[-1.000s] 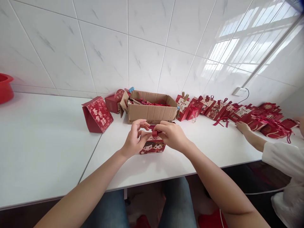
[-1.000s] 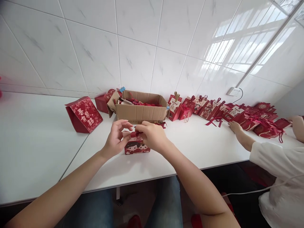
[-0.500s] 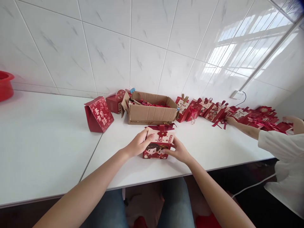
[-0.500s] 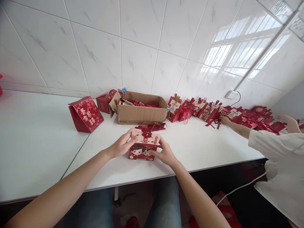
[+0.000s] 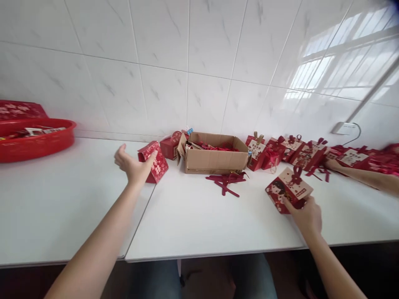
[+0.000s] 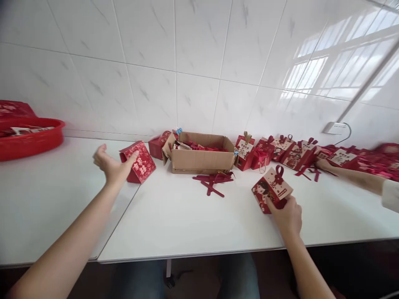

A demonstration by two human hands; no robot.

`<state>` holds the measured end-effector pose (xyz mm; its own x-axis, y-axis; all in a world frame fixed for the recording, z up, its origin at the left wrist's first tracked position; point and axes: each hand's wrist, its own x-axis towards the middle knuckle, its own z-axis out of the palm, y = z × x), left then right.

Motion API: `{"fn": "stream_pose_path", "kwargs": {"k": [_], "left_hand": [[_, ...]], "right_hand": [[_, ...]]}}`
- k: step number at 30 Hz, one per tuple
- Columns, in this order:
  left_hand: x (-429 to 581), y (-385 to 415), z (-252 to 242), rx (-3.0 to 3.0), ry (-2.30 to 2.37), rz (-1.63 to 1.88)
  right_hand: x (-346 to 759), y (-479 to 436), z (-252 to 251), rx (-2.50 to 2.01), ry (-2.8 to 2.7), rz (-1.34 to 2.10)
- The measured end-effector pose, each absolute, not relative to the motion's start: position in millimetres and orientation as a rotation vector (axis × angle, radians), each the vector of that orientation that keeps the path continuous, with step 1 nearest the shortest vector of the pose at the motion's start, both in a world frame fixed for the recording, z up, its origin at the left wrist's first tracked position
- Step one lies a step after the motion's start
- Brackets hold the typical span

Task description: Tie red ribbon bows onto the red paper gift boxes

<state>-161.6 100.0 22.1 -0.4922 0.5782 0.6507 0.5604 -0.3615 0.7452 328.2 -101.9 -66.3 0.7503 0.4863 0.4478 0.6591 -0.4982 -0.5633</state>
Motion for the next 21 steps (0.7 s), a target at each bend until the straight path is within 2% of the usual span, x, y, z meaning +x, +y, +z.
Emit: {"fn": "stream_pose_path", "kwargs": {"k": [4,7,9,11,15,18,21], "left_hand": [[-160.4,112.1,7.1,1.461,1.775,1.833],[-163.3,115.1,2.3,1.518,1.753,1.81],[-170.3,115.4,4.9,1.546,1.742,1.819],[-176.2,112.6,10.3,1.541,1.668,1.875],[-164.7,92.7,17.3,1.506,1.267,1.905],[-134.1,70.1,12.7,1.471,0.967,1.687],[-102.5,50.4,3.3,1.55,0.856,1.446]], "right_hand": [[333.1,-70.5,-57.9,-2.203,-0.612,-0.137],[308.6,-54.7,-51.2,-1.947,-0.482,-0.449],[280.2,-45.2,-44.8,-1.691,-0.63,-0.653],[244.7,-34.3,-35.2,-1.506,-0.84,-0.7],[167.8,-8.8,-9.7,-1.172,-1.173,-0.394],[123.0,7.2,5.1,-0.959,-1.47,-0.083],[101.1,16.6,10.0,-0.84,-1.657,-0.035]]}}
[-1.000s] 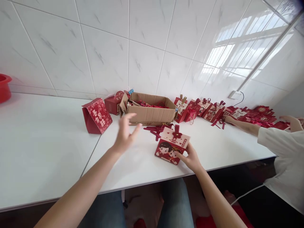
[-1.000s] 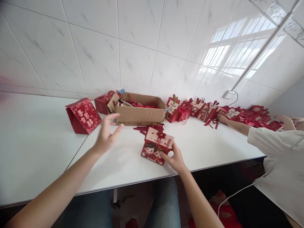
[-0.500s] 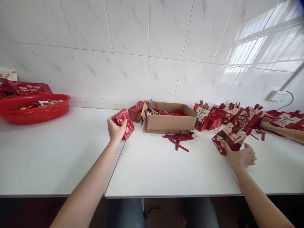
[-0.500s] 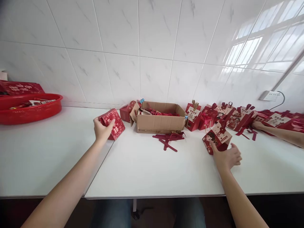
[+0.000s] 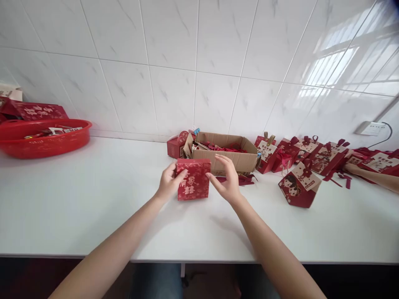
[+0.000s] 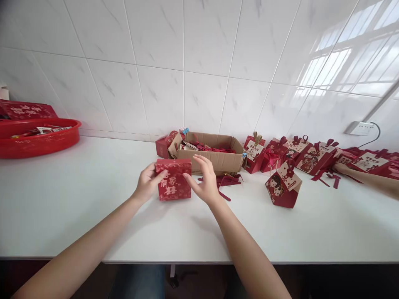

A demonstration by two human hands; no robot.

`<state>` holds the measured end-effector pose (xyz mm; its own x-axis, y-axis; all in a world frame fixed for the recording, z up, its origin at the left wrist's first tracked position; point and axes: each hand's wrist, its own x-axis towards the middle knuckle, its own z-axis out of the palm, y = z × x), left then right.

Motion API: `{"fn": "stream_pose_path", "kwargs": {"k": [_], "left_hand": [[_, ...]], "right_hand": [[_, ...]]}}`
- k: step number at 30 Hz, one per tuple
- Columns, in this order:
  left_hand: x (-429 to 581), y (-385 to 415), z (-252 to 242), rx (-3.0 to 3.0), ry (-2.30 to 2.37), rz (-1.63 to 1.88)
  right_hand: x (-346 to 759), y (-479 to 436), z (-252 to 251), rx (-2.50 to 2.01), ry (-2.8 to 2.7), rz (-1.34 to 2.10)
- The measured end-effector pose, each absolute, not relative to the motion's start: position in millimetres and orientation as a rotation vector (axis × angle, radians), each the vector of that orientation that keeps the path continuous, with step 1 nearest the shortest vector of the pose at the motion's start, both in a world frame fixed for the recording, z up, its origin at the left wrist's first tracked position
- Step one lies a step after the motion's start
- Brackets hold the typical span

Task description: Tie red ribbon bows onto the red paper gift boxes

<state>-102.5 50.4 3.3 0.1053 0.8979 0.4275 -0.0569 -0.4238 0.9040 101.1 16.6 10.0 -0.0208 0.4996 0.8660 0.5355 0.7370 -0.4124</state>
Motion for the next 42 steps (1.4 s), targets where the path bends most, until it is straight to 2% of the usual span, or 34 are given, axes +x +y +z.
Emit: {"fn": "stream_pose_path", "kwargs": {"k": [7,15,21,24,26,31,34,38,42], "left_hand": [[-79.4,35.1,-12.9,1.663,0.767,1.215],[-59.9,34.3,-4.3,1.736,0.789,1.246],[-53.4,37.0,-2.7,1.641,0.855,1.334],[-61.5,39.1,-5.6,1.603,0.86,1.339],[-66.3,40.0,-5.8,1.572,0.87,1.36],[-68.2,39.3,-3.2,1.57,0.897,1.362],[-66.0,38.3,-2.5,1.564,0.877,1.349],[-64.7,36.9,-2.5,1.556,0.906,1.331],[-65.1,36.2,-3.0,1.554,0.925,1.33]], "right_hand": [[106.6,18.5,-5.3,-0.932,-1.67,0.104],[108.9,21.9,-10.8,-0.869,-1.301,0.685],[96.3,15.9,-14.8,-0.883,-1.202,0.782],[99.0,19.0,-14.0,-0.883,-1.295,0.723],[114.4,27.4,-13.5,-0.933,-1.294,0.552],[190.0,48.4,-25.1,-1.579,-1.261,0.065],[225.0,45.2,-40.6,-1.639,-1.514,-0.05],[236.1,36.0,-53.9,-1.458,-1.987,-0.015],[232.8,36.6,-53.7,-1.391,-2.138,0.109]]}}
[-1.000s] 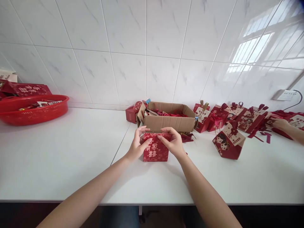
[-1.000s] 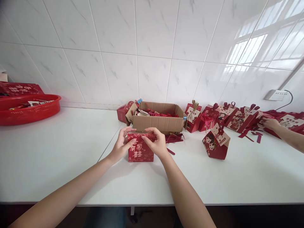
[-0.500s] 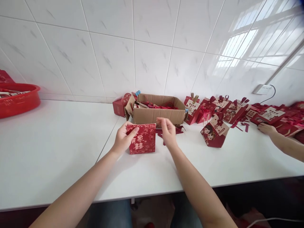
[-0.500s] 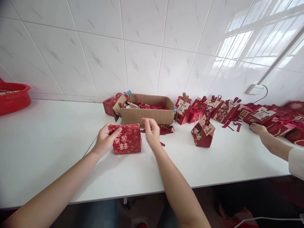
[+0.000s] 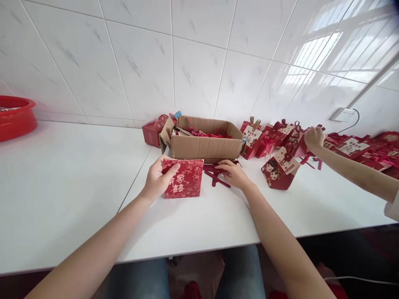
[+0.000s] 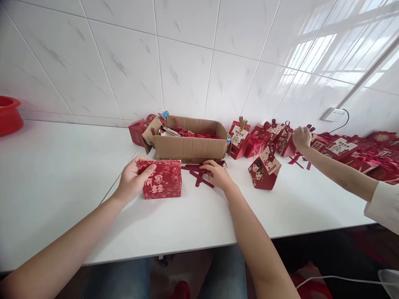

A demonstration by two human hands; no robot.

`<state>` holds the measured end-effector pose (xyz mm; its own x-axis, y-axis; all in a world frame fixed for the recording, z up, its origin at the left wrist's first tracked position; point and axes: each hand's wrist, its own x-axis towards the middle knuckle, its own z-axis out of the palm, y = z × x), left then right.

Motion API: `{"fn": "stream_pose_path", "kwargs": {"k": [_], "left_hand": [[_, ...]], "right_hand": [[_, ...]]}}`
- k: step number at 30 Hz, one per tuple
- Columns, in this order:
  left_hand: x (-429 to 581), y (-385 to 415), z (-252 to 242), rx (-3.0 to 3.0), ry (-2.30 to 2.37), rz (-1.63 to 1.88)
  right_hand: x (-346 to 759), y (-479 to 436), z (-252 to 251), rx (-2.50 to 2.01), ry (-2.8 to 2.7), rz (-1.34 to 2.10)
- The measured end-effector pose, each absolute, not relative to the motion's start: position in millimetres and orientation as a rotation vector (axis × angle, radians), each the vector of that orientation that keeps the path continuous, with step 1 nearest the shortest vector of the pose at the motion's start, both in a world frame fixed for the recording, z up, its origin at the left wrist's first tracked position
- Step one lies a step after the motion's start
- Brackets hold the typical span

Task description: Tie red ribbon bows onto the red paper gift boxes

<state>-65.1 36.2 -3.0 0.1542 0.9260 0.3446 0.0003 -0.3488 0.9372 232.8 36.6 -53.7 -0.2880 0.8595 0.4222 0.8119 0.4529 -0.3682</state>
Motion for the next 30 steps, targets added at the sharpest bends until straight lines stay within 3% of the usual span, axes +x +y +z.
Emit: {"fn": "stream_pose_path", "kwargs": {"k": [8,12,18,23,30], "left_hand": [[-64.0,34.5,-1.8,1.573,0.944,1.38],[-62.8,31.5,-0.5,1.588,0.94,1.356],[-63.2,31.9,-0.8,1.596,0.973,1.375],[-63.6,32.5,-1.0,1.581,0.957,1.353],[-65.9,34.2,-3.0,1.597,0.966,1.337]], "right_hand": [[228.0,31.3,-46.8,-1.41,-1.974,0.057],[208.3,29.2,-45.1,-1.746,-1.61,-0.013],[188.4,30.4,-52.0,-2.07,-1.584,0.099],[201.8,30.4,-50.0,-1.964,-1.515,0.179],[215.2,17.8,-23.5,-1.54,-1.215,0.735]]}}
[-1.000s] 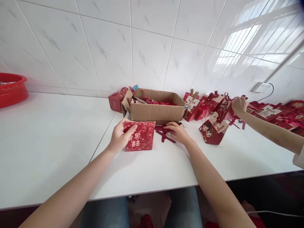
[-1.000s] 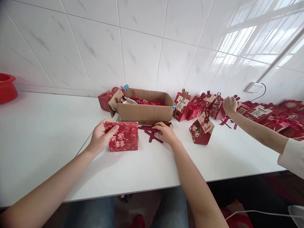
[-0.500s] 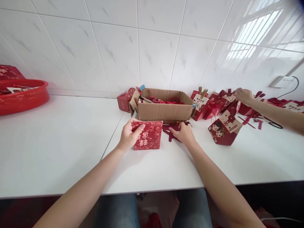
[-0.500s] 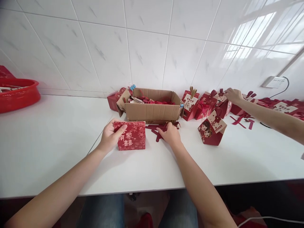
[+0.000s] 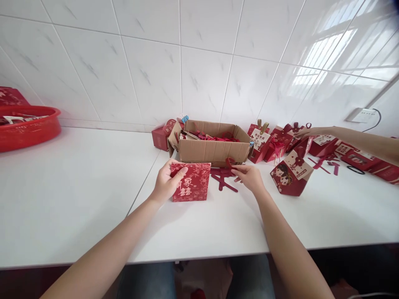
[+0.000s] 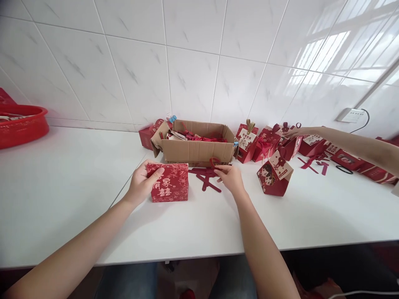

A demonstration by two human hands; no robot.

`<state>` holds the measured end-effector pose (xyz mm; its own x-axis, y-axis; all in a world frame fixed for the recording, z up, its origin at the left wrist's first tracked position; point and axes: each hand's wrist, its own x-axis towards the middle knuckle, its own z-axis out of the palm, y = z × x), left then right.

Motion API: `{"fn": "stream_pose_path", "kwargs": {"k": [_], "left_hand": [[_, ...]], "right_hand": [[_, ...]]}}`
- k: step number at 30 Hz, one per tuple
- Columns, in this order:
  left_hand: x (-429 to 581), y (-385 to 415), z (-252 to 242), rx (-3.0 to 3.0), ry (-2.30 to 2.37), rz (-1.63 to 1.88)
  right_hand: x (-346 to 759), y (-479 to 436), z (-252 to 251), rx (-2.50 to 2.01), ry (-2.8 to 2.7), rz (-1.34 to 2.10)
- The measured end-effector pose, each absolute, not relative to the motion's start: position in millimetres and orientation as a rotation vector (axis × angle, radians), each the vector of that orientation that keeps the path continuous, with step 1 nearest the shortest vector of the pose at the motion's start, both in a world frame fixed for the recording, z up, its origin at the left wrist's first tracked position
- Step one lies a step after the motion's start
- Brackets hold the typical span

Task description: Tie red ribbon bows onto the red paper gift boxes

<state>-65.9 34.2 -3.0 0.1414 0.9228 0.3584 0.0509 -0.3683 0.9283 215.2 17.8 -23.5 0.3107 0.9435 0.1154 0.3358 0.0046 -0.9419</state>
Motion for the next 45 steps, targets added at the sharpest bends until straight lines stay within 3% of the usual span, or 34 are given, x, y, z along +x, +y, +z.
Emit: {"fn": "stream_pose_path", "kwargs": {"k": [9,17,21,26,45], "left_hand": [[-60.3,28.3,-4.7,1.703,0.98,1.395],[-60.9,27.2,-15.6,2.351,1.056,1.877],[-64.7,11.3,-6.7,2.718,0.854,1.615],[-62.1,2.8,-3.4,2.751,0.727,1.413],[-63.6,4.4,1.2,2.664,0.782,1.43]], "right_hand": [[173.1,-3.9,-5.1,-0.663,-1.207,1.25],[132.5,4.9,-11.7,-0.5,-1.33,1.531],[125.0,2.9,-23.8,-0.487,-1.38,1.691],[126.7,0.3,-34.7,-0.535,-1.454,1.64],[126.6,-9.5,-23.5,-0.647,-1.43,1.349]]}}
